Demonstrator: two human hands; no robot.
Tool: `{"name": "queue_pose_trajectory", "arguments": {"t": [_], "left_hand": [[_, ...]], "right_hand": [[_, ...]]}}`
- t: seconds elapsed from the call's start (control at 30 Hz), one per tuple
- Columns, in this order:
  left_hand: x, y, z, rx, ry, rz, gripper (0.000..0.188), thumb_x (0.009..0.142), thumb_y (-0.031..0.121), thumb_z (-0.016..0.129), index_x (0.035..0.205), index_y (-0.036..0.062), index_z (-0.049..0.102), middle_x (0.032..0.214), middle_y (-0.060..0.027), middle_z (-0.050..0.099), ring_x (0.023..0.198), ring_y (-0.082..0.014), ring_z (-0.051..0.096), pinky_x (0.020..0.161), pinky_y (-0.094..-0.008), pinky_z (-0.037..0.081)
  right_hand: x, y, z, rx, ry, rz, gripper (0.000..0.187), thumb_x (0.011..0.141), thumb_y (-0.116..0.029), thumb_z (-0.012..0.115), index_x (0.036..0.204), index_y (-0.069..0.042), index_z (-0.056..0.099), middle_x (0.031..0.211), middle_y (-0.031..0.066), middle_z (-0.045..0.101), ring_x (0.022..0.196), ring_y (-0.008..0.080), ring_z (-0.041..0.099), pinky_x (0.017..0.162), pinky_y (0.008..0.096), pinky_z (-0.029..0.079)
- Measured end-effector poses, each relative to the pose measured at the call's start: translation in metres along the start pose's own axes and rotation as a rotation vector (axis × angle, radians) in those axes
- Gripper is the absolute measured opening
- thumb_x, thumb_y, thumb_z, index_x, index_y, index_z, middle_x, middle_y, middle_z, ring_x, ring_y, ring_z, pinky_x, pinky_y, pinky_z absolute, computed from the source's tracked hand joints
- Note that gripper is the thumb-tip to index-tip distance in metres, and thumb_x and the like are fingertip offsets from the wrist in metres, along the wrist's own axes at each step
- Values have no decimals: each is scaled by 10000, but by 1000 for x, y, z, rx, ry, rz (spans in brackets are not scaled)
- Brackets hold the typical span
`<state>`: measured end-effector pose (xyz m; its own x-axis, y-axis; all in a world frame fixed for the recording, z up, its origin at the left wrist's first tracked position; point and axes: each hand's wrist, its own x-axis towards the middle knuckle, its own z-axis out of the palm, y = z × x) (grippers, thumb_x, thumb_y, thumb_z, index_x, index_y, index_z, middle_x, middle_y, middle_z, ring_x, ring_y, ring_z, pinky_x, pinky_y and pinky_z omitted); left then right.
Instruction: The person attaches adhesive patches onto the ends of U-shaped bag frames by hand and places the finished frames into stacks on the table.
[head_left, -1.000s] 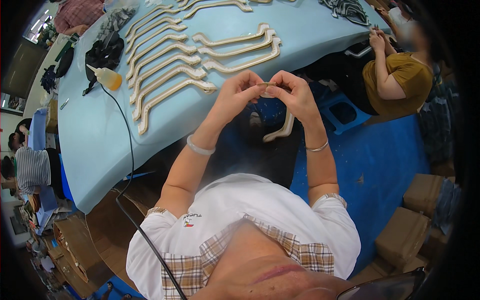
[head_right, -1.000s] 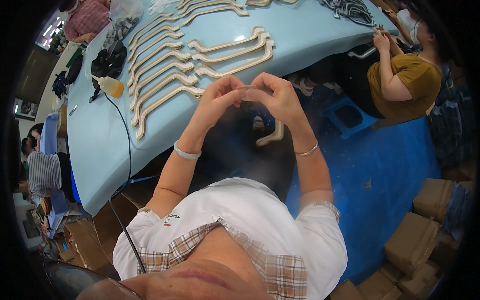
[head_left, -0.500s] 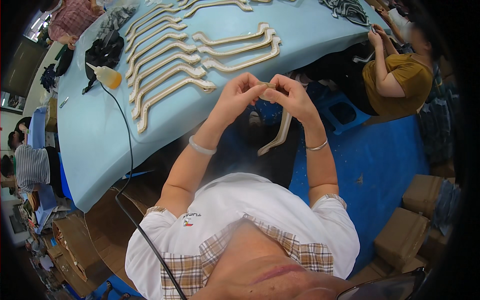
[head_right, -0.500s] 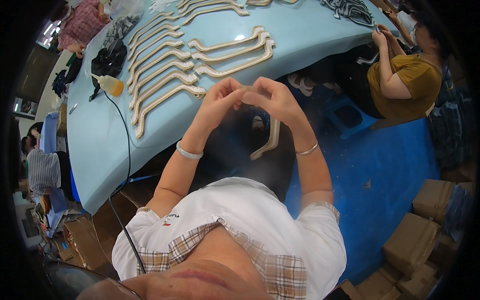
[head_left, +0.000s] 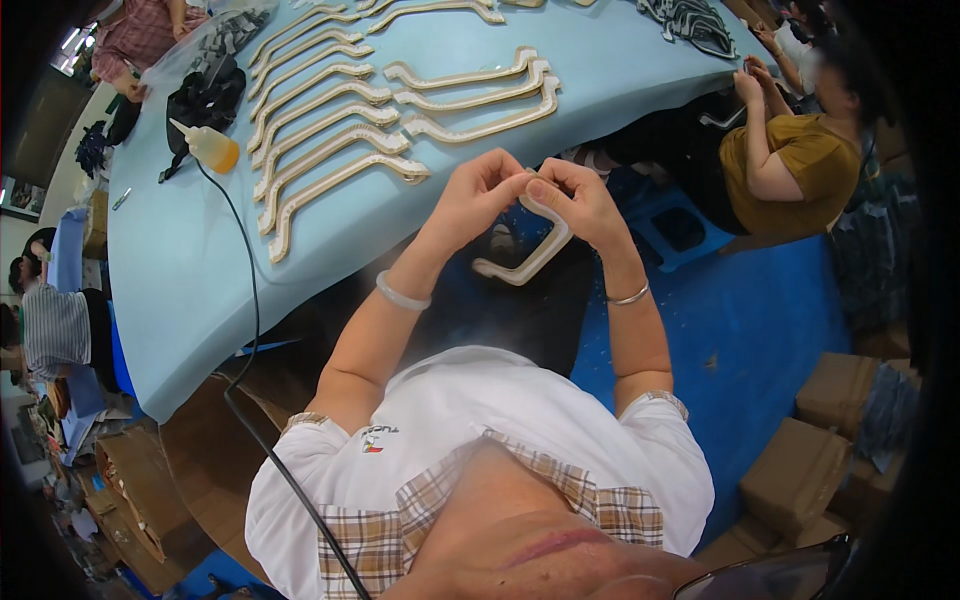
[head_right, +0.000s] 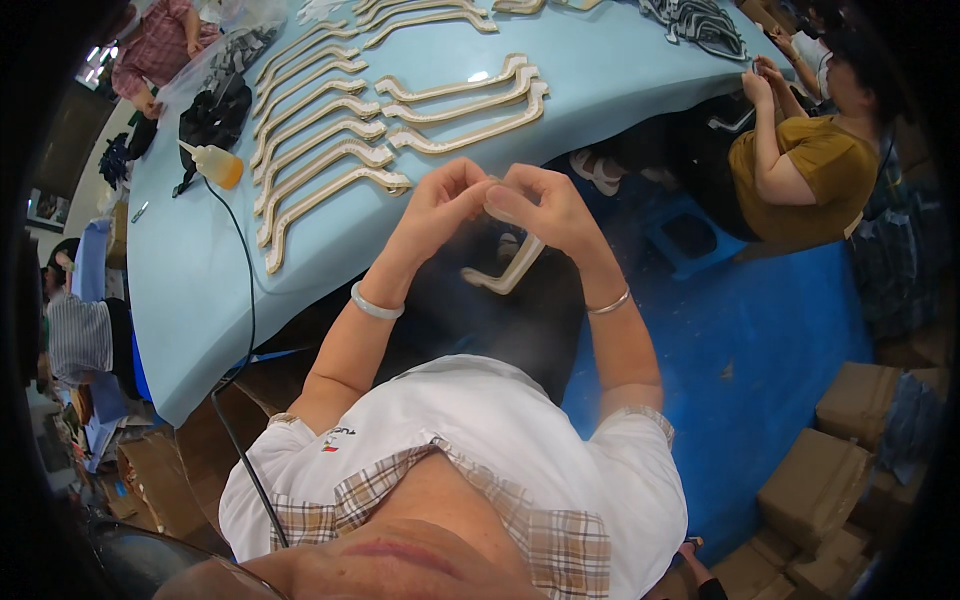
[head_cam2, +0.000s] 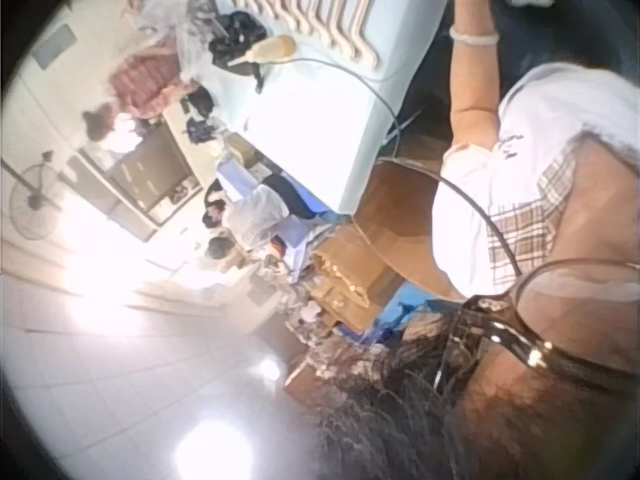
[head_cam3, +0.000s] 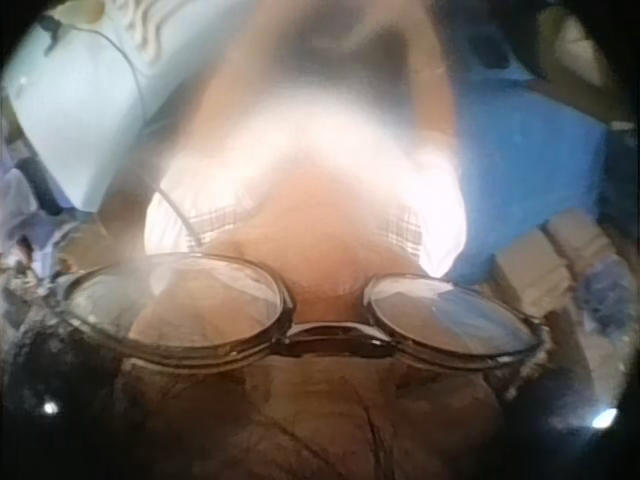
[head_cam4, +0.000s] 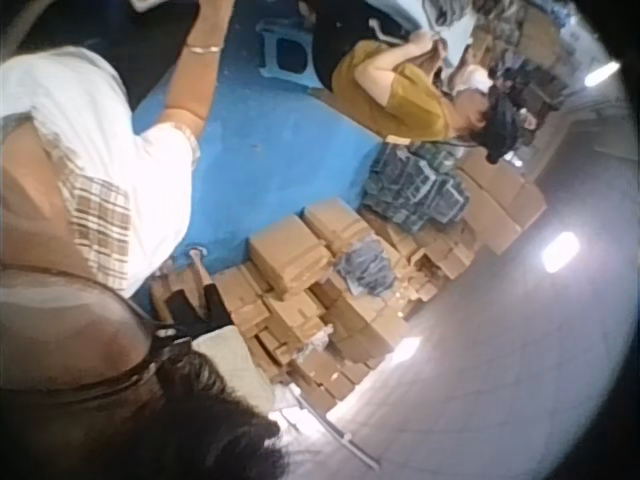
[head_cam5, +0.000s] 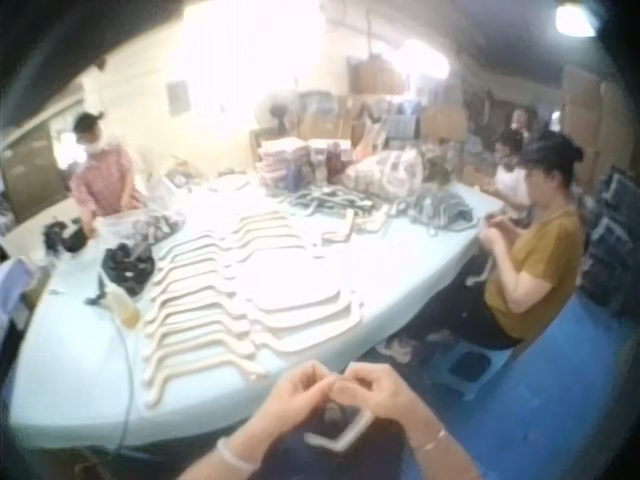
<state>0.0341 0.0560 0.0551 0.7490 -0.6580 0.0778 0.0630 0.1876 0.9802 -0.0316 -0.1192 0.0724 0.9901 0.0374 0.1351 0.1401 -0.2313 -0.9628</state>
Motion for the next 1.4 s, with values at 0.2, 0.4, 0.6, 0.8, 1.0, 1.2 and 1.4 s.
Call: {"name": "queue_pose_trajectory", "arguments": {"t": [0.2,0.4,0.6,0.8,1.0,1.2,1.4], "left_hand": [[-3,2,1,-72,-82,-68,192,904,237,616,830,70,559,747,18,555,656,-52,490,607,-200,396],[1,-6,0,-176,-59,-64,230,900,273,628,841,57,575,755,11,567,668,-53,510,598,-196,420],[4,-4,1,-123,-126,-103,258,923,299,591,871,46,588,788,-6,581,708,-70,547,649,-211,464],[2,1,16,-131,-134,-137,293,934,322,573,991,36,597,853,-30,606,779,-88,569,700,-234,480],[3,-4,25,18,-166,-74,269,909,286,614,987,30,586,851,-29,609,757,-83,572,686,-235,486],[6,-3,22,57,-192,-113,257,895,269,628,966,25,594,804,-20,611,726,-81,575,674,-230,488],[1,4,32,69,-247,-175,235,891,225,639,944,-2,602,815,-43,634,726,-92,605,669,-227,510]], "right_hand": [[-3,-5,3,-20,-26,-88,272,872,-218,646,708,-9,588,625,-21,512,622,44,429,556,224,360],[-2,-1,8,11,64,-70,285,882,-219,639,701,-16,554,622,-24,489,611,45,413,537,231,349],[-2,7,-2,170,-83,18,294,895,-223,625,671,-69,512,630,-55,465,601,18,382,510,208,302],[-8,19,-10,249,109,19,268,913,-177,594,680,-61,527,622,-57,461,594,11,376,504,201,291],[-14,11,5,83,292,-120,298,944,-194,560,694,-32,549,622,-59,467,592,11,374,505,197,292],[-18,23,-6,159,179,-20,310,960,-223,542,715,-36,576,621,-62,458,585,15,366,504,199,289],[-30,24,-16,216,113,3,269,946,-199,558,729,-44,591,620,-78,441,569,12,343,495,202,263]]}}
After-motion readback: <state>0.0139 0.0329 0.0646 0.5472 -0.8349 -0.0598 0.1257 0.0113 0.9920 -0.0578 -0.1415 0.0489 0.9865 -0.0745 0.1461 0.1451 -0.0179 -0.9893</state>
